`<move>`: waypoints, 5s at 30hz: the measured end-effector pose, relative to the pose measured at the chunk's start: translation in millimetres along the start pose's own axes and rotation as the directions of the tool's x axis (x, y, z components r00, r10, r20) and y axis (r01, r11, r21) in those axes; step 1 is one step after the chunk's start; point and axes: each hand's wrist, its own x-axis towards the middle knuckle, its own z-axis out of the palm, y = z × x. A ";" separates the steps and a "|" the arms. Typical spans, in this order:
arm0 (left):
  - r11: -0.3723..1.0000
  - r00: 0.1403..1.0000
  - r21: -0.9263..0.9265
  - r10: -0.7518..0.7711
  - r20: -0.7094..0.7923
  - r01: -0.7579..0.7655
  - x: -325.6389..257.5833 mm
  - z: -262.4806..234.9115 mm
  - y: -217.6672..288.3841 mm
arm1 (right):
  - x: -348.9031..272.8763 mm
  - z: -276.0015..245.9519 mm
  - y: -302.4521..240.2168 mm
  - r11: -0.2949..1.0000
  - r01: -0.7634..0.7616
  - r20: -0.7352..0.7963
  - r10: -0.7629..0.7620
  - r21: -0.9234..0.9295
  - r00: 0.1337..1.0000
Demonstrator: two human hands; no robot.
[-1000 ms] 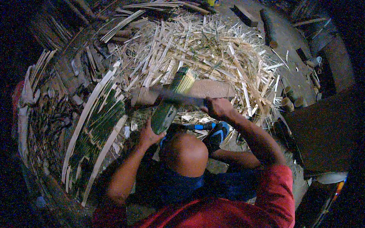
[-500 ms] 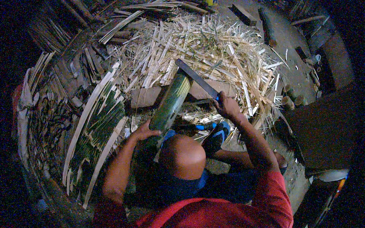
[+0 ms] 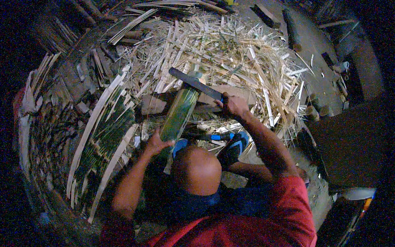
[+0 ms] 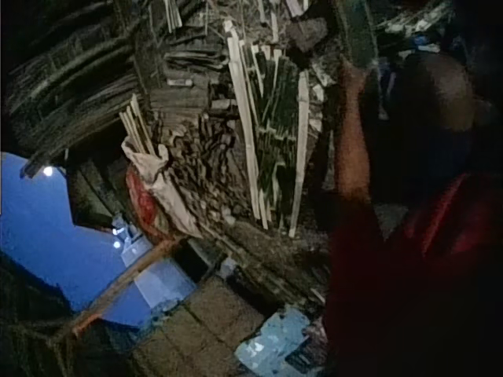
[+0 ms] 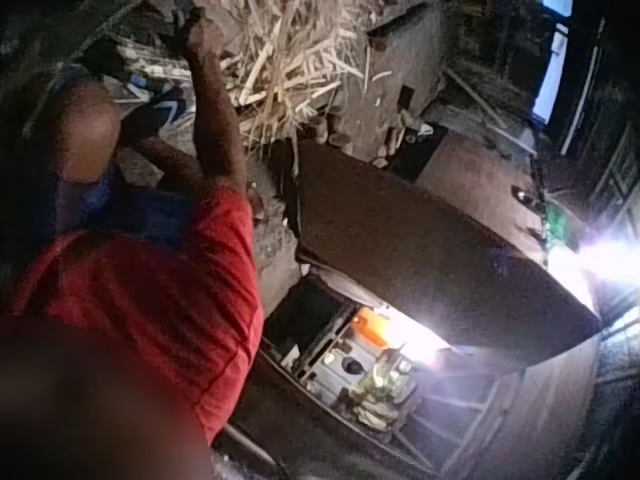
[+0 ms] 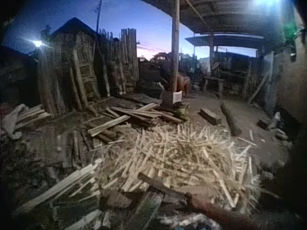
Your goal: The person splits a bamboo pole into thin strips using a machete and a wooden mallet. They repeatedly strike the machete to drive it through the bamboo, then use a pencil to mark the split sections.
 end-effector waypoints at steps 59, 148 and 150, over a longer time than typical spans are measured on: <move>0.997 0.998 -0.079 0.022 0.051 -0.018 9.5 -14.9 -2.8 | 35.7 25.1 41.3 0.954 -0.153 -0.108 0.186 0.258 0.977; 0.978 0.962 -0.074 0.205 0.179 -0.194 -9.9 11.4 -41.9 | -10.2 -31.1 -18.0 0.986 -0.164 -0.019 0.164 0.025 0.986; 0.977 0.958 -0.039 0.214 0.189 -0.210 -15.3 -8.0 -23.4 | -17.7 -31.0 -18.8 0.987 -0.156 -0.042 0.157 0.034 0.987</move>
